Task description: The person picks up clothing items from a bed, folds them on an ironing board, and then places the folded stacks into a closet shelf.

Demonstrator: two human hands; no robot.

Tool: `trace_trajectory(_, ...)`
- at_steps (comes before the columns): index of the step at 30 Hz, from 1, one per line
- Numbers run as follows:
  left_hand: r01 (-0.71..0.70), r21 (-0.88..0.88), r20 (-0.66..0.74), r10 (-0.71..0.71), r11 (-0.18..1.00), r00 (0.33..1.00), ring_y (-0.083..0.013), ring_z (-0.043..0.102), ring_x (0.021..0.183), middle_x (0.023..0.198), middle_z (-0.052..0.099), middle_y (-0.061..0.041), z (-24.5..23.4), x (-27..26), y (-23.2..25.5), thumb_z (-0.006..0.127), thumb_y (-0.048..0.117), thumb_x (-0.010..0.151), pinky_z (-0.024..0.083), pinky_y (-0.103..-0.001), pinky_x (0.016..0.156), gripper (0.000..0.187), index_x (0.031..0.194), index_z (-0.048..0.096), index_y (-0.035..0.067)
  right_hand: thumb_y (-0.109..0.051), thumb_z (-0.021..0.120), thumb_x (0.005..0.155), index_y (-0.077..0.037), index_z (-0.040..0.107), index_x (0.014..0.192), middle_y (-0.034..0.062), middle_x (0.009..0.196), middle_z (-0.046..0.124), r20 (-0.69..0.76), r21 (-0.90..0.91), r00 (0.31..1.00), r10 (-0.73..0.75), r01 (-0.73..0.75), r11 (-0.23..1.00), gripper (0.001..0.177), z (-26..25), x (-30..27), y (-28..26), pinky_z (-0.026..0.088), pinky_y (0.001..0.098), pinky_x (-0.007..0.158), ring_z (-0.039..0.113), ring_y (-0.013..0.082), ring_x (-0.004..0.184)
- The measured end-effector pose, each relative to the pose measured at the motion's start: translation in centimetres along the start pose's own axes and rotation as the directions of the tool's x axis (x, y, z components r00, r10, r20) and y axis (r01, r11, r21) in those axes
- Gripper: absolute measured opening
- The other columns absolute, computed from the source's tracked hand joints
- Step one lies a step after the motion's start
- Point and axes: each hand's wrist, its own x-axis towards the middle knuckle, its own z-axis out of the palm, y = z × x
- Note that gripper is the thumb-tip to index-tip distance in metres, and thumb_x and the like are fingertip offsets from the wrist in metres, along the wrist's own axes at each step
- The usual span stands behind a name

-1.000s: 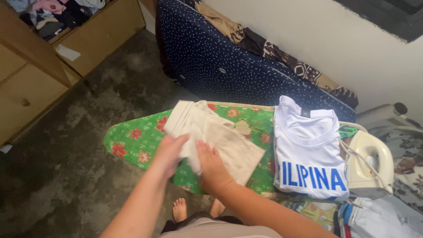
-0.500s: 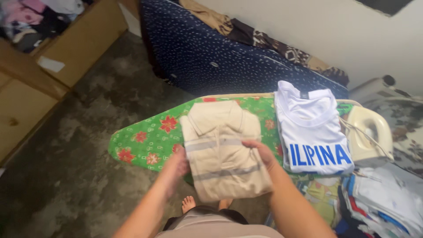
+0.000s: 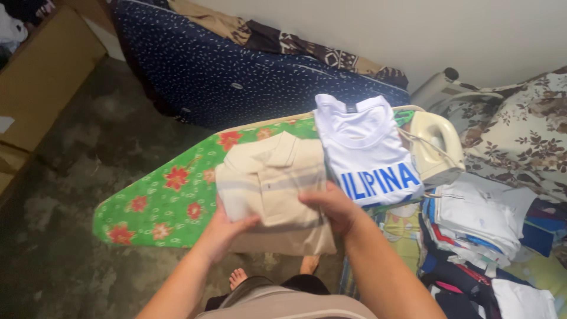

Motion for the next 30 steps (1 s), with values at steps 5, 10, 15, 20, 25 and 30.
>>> trace_trajectory(5, -0.304, 0.125, 0.062, 0.298, 0.945, 0.953, -0.0223, 0.061, 0.124, 0.14, 0.057, -0.013, 8.7, 5.2, 5.4, 0.083, 0.01, 0.08, 0.05, -0.037, 0.106, 0.102, 0.155, 0.014, 0.007, -0.012, 0.078, 0.077, 0.003, 0.061, 0.136, 0.0144, 0.121, 0.073, 0.128, -0.01, 0.962, -0.243, 0.247, 0.969, 0.063, -4.6, -2.7, -10.6, 0.056, 0.0381, 0.096, 0.07, 0.026, 0.11)
trace_trajectory(10, -0.349, 0.093, 0.062, 0.344, 0.933, 0.937, -0.0218, 0.062, 0.124, 0.139, 0.059, -0.012, 18.6, 10.4, 5.3, 0.082, 0.01, 0.083, 0.05, -0.036, 0.106, 0.093, 0.153, 0.021, 0.003, -0.013, 0.079, 0.075, 0.004, 0.063, 0.132, 0.0133, 0.121, 0.073, 0.022, -0.133, 0.963, -0.269, 0.269, 0.954, 0.062, -15.4, -2.8, -17.8, 0.056, 0.0377, 0.095, 0.071, 0.0252, 0.109)
trace_trajectory(15, -0.208, 0.288, -0.18, 0.266, 0.935, 0.947, -0.0253, 0.061, 0.123, 0.137, 0.059, -0.018, 24.0, 13.4, -3.8, 0.084, 0.01, 0.079, 0.049, -0.035, 0.1, 0.084, 0.145, 0.033, 0.001, -0.034, 0.07, 0.089, -0.007, 0.068, 0.126, 0.0105, 0.114, 0.073, -0.229, -0.42, 0.966, -0.123, 0.017, 0.908, 0.046, -27.3, 4.2, -13.0, 0.056, 0.0388, 0.085, 0.069, 0.0222, 0.098)
trace_trajectory(20, 0.034, 0.308, -0.321, 0.07, 0.951, 0.944, -0.0259, 0.074, 0.104, 0.115, 0.073, -0.02, 25.6, 12.3, -8.7, 0.079, 0.019, 0.082, 0.058, -0.036, 0.09, 0.072, 0.137, 0.038, -0.003, -0.026, 0.072, 0.089, -0.003, 0.065, 0.123, 0.0091, 0.108, 0.074, -0.377, -0.652, 0.837, -0.396, 0.064, 0.755, 0.041, -31.3, 4.1, -5.3, 0.053, 0.034, 0.085, 0.069, 0.0183, 0.096)
trace_trajectory(25, -0.174, 0.369, -0.262, 0.282, 0.913, 0.923, -0.0274, 0.071, 0.11, 0.12, 0.07, -0.023, 26.8, 10.5, -7.4, 0.075, 0.015, 0.085, 0.055, -0.037, 0.092, 0.07, 0.141, 0.036, -0.003, -0.025, 0.068, 0.092, -0.001, 0.067, 0.119, 0.0111, 0.104, 0.076, -0.242, -0.648, 0.785, -0.57, 0.307, 0.697, 0.036, -31.1, 2.7, -6.1, 0.054, 0.0365, 0.084, 0.069, 0.0218, 0.093)
trace_trajectory(30, -0.147, 0.593, -0.261, 0.362, 0.792, 0.895, -0.0364, 0.07, 0.111, 0.122, 0.068, -0.025, 27.8, 10.0, -6.0, 0.078, 0.012, 0.084, 0.054, -0.041, 0.092, 0.069, 0.14, 0.04, -0.003, -0.022, 0.074, 0.096, 0.0, 0.064, 0.116, 0.0221, 0.097, 0.07, -0.246, -0.911, 0.728, -0.64, 0.052, 0.409, 0.031, -29.7, 1.3, -4.8, 0.053, 0.0449, 0.081, 0.067, 0.0405, 0.092)
